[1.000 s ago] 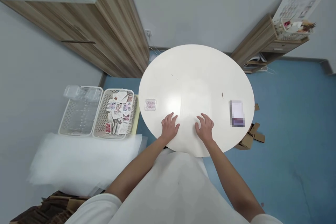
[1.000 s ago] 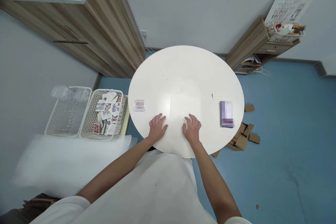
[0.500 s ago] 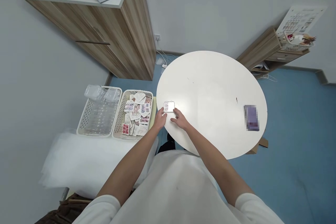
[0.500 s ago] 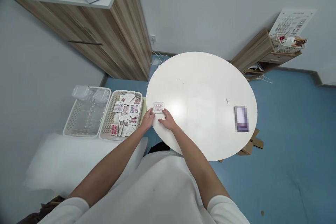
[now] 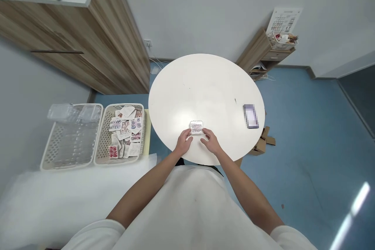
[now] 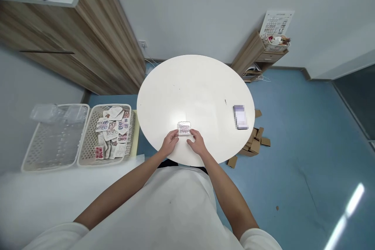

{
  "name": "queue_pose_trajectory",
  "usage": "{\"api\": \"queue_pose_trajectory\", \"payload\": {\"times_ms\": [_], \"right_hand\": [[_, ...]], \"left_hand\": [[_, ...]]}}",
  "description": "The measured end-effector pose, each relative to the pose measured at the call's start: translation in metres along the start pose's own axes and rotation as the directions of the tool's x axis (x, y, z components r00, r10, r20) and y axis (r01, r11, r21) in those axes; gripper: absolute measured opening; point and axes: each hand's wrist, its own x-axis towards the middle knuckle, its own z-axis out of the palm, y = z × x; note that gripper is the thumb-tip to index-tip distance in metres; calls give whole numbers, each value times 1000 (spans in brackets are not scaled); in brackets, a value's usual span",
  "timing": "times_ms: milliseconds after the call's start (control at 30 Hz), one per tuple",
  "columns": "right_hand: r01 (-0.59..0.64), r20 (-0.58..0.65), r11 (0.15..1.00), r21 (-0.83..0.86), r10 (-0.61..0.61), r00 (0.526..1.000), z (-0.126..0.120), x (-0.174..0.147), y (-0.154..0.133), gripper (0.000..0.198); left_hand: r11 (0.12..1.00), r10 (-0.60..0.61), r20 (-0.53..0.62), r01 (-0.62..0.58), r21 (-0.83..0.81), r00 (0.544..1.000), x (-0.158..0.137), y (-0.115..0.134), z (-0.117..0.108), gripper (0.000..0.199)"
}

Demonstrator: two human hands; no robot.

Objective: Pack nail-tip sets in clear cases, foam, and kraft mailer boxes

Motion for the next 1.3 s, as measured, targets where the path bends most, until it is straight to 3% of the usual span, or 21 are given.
{"api": "queue_pose_trajectory", "payload": {"times_ms": [133,233,533,700,833,933,1033,1167,1300], "right_hand": [[8,-32,999,-41,-9,999,-48,-21,25,46],[25,-7,998,-65,-25,1000,-72,-24,40,47],[107,93,991,-85,-99,991,-84,-11,78,53],[191,131,973,-131,-174,976,-83,-11,86,58],[296,135,927,-230,-270,953,-82,-25,89,56],[428,288,819,-382,-335,897,-82,-40,91,45],[511,406,671,-537,-326,854,-78,-48,89,33],[482,404,571,-665,-267,875,-70,-43,81,15],[440,407,602,-667,-200,891,-66,-36,69,18]], "left_hand": [[1000,14,69,-13,-16,998,-3,12,46,39],[1000,6,73,-6,10,997,-3,19,71,38],[979,-41,-47,49,198,998,-4,25,105,37],[962,-25,-84,47,268,996,-10,27,112,41],[890,75,-88,-26,456,993,-24,22,109,49],[785,174,25,-154,600,984,-39,14,102,45],[684,203,138,-241,688,969,-49,7,94,40],[586,178,208,-273,763,962,-52,7,91,41],[524,156,250,-294,799,956,-49,13,88,43]]}}
